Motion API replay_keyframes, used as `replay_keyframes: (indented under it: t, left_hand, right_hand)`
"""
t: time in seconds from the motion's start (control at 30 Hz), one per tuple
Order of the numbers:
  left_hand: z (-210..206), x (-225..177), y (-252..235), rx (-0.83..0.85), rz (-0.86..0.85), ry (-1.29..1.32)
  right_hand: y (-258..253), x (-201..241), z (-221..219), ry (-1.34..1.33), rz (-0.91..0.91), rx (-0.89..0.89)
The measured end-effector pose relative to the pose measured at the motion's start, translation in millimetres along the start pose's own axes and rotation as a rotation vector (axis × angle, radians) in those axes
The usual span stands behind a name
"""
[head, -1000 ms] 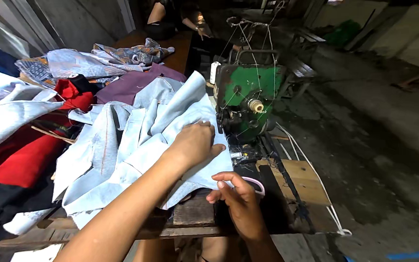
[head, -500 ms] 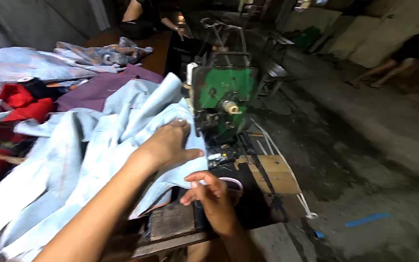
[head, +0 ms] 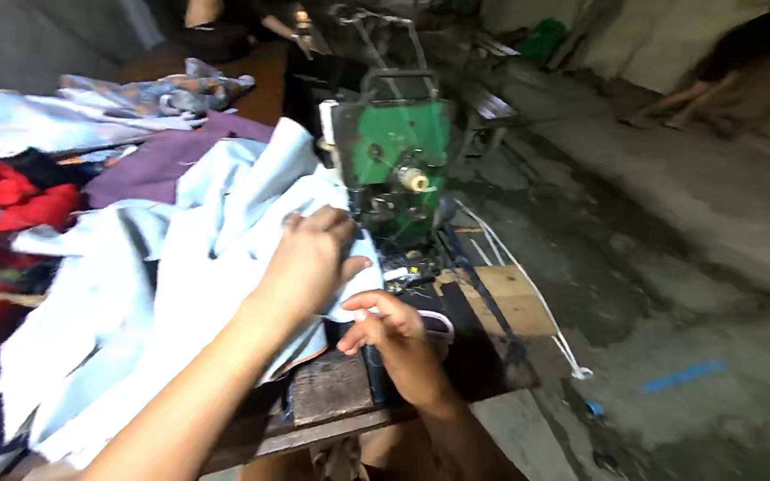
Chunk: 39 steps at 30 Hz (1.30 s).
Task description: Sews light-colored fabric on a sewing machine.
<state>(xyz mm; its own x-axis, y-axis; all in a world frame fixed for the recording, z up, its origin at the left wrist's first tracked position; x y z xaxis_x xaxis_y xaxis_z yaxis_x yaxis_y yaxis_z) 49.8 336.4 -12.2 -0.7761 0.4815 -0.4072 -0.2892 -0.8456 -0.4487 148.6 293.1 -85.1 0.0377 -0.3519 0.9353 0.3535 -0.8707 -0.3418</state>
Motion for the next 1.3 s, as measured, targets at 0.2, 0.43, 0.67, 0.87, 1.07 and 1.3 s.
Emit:
replay_keyframes:
  t: [0.2, 0.43, 0.67, 0.87, 1.07, 1.3]
  left_hand:
    - [-10.0, 5.8, 9.1, 0.245, 0.224, 0.045]
    - [-9.7, 16.4, 3.4, 0.283, 0.283, 0.095]
    - [-12.6, 25.6, -4.4, 0.382, 0.326, 0.102]
    - [-12.5, 25.7, -6.5, 0.400, 0.335, 0.098]
    - [-14.3, 27.4, -8.2, 0.476, 0.332, 0.071]
    - [-12.1, 27.0, -11.8, 0.494, 0.345, 0.074]
  right_hand:
    - [3.5, -6.5, 1.7, -0.053, 0.006, -0.020]
    - [39.2, -12.1, 32.2, 0.149, 0.283, -0.054]
    - [62.6, -2.2, 118.3, 0.594, 0.317, -0.451]
    - [64.5, -37.3, 119.6, 0.760, 0.322, -0.504]
    - [61.4, -37.1, 119.5, 0.821, 0.245, -0.499]
    - [60.0, -40.2, 121.7, 0.866, 0.292, -0.485]
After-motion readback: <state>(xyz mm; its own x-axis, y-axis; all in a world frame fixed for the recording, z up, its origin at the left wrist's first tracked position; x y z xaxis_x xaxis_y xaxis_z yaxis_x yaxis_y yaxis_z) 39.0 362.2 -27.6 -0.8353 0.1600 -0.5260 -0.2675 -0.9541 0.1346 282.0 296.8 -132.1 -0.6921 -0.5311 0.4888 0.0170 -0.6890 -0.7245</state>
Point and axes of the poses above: each hand's wrist, its own y-axis away from the middle knuckle, its own z-axis out of the back of the hand, x = y × z, the point moved 9 cm from there along -y, towards the middle knuckle, and after that the axes turned 10 degrees about y, right-handed, at the moved point
